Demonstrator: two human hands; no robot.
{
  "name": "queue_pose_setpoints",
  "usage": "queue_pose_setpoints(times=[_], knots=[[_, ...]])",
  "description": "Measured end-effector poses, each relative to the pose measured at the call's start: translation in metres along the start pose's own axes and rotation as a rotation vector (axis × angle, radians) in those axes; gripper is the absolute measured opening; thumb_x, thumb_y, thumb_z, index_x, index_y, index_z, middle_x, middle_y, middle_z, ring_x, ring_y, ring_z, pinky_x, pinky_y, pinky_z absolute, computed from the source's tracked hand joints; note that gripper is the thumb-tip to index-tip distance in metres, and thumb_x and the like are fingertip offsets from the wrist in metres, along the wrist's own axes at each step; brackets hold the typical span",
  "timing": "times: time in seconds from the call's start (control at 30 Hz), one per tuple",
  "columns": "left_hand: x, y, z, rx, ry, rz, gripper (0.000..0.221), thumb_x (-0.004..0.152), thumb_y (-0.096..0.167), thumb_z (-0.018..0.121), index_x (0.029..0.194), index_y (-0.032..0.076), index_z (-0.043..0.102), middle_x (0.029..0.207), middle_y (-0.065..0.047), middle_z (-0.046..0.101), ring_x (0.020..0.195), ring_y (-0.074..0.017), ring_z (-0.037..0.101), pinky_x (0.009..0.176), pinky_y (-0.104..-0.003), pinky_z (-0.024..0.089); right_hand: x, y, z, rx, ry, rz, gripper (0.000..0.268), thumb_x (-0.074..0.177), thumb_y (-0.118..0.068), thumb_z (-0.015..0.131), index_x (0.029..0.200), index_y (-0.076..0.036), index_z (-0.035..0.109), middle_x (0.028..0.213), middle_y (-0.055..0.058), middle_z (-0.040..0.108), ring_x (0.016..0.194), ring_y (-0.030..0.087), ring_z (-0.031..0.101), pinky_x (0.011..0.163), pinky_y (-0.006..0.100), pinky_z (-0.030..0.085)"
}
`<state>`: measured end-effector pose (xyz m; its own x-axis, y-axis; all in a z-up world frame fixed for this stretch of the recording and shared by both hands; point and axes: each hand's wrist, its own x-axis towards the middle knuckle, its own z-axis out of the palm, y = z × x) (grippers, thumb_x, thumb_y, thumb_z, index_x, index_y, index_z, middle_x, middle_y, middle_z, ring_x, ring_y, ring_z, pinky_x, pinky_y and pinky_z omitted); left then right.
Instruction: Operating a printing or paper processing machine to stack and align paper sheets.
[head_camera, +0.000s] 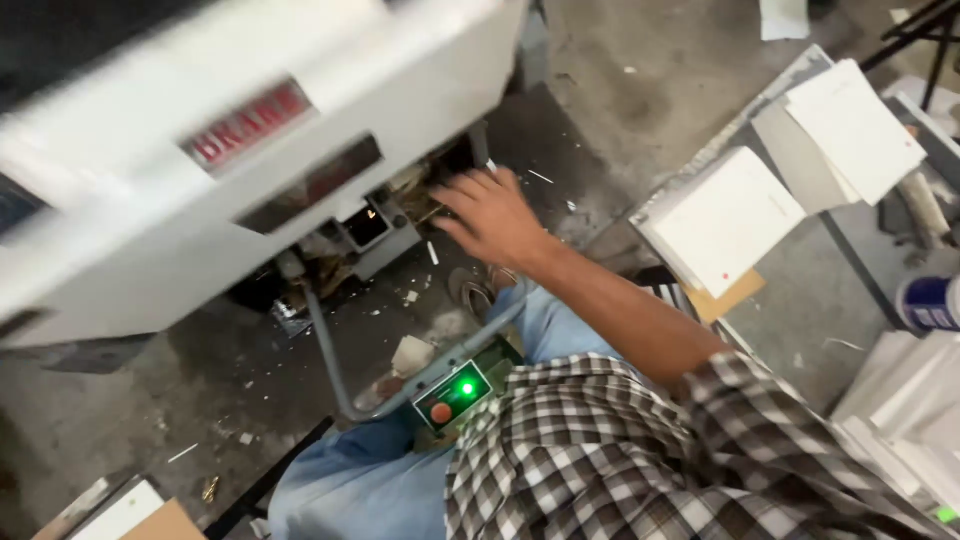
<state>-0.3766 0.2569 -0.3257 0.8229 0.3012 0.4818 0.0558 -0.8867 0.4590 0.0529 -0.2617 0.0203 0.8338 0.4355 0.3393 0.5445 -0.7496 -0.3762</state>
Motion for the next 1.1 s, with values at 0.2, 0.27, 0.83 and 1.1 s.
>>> queue_pose_setpoints(times=[0.2,0.27,0.83,1.1], knots=[[0.005,0.001,0.010,-0.057,0.028,0.023,0.029,0.102,0.015,0.061,0.124,-0.005,0.060,0.118,-0.022,0.063,0.091,-0.0334,0.063,0.081,-0.041,0.056,-0.201,0.115,-0.041,-0.324,-0.052,0.487,0.058,0.082,-0.035,0.082,0.131,-0.008,0.067,0.126,0.015,0.066,0.120,0.035,0.060,0.101,0.052,0.044],[0.013,0.000,0.012,-0.073,0.039,0.038,0.028,0.103,0.015,0.060,0.124,-0.005,0.059,0.118,-0.022,0.062,0.092,-0.0334,0.063,0.082,-0.041,0.056,-0.209,0.106,-0.081,-0.437,-0.197,0.672,0.072,0.080,-0.044,0.082,0.136,-0.006,0.060,0.131,0.017,0.061,0.122,0.035,0.057,0.099,0.055,0.043],[0.037,0.025,0.003,-0.207,0.129,0.098,0.021,0.106,0.012,0.057,0.119,-0.004,0.060,0.114,-0.020,0.061,0.100,-0.0330,0.064,0.087,-0.041,0.056,-0.280,0.210,-0.147,0.018,-0.525,0.981,0.073,0.071,-0.043,0.089,0.135,-0.015,0.067,0.136,0.012,0.065,0.116,0.030,0.069,0.097,0.045,0.057],[0.147,0.201,-0.038,-0.194,-0.159,-0.195,0.017,0.102,0.005,0.062,0.115,-0.003,0.068,0.126,-0.021,0.069,0.109,-0.0297,0.072,0.081,-0.036,0.062,-0.296,0.233,-0.140,0.094,-0.427,0.919,0.075,0.064,-0.040,0.093,0.130,-0.012,0.070,0.123,0.014,0.070,0.107,0.032,0.070,0.090,0.043,0.057]])
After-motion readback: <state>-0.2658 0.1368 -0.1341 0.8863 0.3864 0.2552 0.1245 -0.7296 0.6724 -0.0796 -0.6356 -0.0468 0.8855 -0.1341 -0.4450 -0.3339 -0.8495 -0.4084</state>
